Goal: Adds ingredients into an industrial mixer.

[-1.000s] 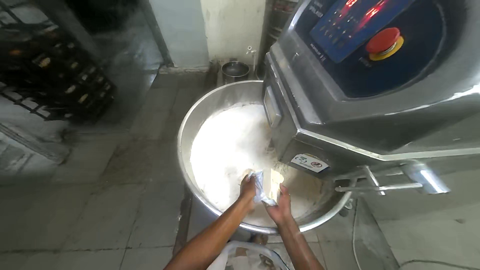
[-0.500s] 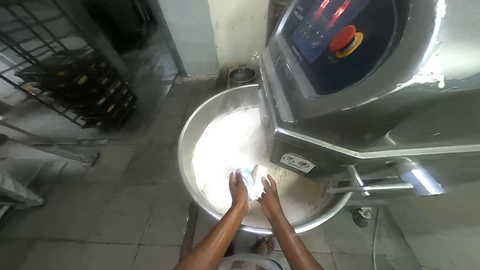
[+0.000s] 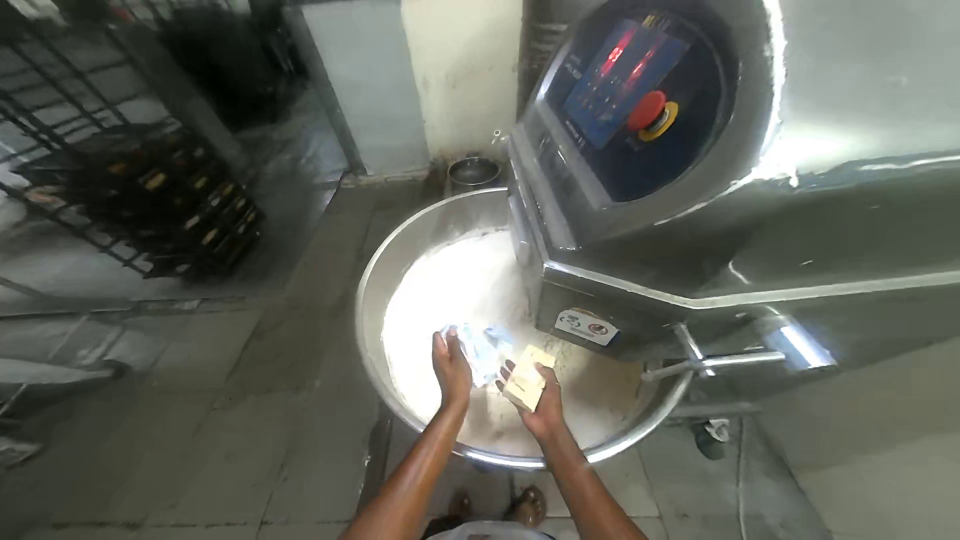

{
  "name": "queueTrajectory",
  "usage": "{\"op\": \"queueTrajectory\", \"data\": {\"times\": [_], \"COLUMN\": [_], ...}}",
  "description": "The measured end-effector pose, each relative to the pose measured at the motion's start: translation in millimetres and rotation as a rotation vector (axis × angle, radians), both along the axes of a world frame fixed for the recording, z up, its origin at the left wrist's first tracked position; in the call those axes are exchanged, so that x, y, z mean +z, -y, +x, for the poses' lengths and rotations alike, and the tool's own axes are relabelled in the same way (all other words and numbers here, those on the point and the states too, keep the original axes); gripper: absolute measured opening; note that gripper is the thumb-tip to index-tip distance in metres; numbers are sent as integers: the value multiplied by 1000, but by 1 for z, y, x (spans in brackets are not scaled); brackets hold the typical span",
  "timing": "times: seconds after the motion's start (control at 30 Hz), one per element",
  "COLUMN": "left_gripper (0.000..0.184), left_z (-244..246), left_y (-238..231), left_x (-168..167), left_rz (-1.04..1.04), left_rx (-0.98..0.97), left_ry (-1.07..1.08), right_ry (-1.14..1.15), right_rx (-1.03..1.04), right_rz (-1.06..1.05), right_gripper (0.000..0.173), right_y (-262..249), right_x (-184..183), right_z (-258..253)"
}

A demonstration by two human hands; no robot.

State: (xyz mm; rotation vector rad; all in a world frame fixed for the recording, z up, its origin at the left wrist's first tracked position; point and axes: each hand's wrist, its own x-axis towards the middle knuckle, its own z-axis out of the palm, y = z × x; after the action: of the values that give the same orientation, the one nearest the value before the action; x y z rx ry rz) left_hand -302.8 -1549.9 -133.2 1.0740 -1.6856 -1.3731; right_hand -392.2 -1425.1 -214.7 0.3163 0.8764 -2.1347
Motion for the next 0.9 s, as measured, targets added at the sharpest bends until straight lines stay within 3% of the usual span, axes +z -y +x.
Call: {"op": "queueTrajectory", "data": {"times": [0.1, 0.23, 0.3, 0.37, 0.43, 0.53, 0.63, 0.73, 0.9], "left_gripper": [36, 27, 29, 30, 34, 42, 43, 36, 34], "left_z": [3, 2, -3, 2, 8, 13, 17, 13, 19], "left_y": [25, 51, 66, 71, 68, 51, 9, -49, -189], "left_x": [17, 37, 30, 21, 13, -8, -20, -19, 2], "left_rz": [-169, -667, -752, -565, -202, 475, 885, 1030, 868], "left_rx": [-82, -444, -547, -551, -492, -447, -460, -552, -870], "left_ry": [39, 353, 454, 427, 214, -136, -258, -253, -118], "right_ry": [-9, -301, -549, -769, -877, -788, -646, -601, -651], "right_rx": [134, 246, 186, 103, 59, -52, -130, -194, -499], "right_rz": [62, 673, 924, 1025, 1035, 881, 679, 581, 619], "right_gripper": [58, 76, 89, 89, 81, 61, 52, 51, 41], "right_y": [3, 11, 9, -3, -20, -46, -72, -100, -174], "right_x": [-8, 3, 6, 12, 21, 28, 41, 60, 68], "right_z": [-14, -25, -28, -18, -1, 28, 55, 70, 100]}}
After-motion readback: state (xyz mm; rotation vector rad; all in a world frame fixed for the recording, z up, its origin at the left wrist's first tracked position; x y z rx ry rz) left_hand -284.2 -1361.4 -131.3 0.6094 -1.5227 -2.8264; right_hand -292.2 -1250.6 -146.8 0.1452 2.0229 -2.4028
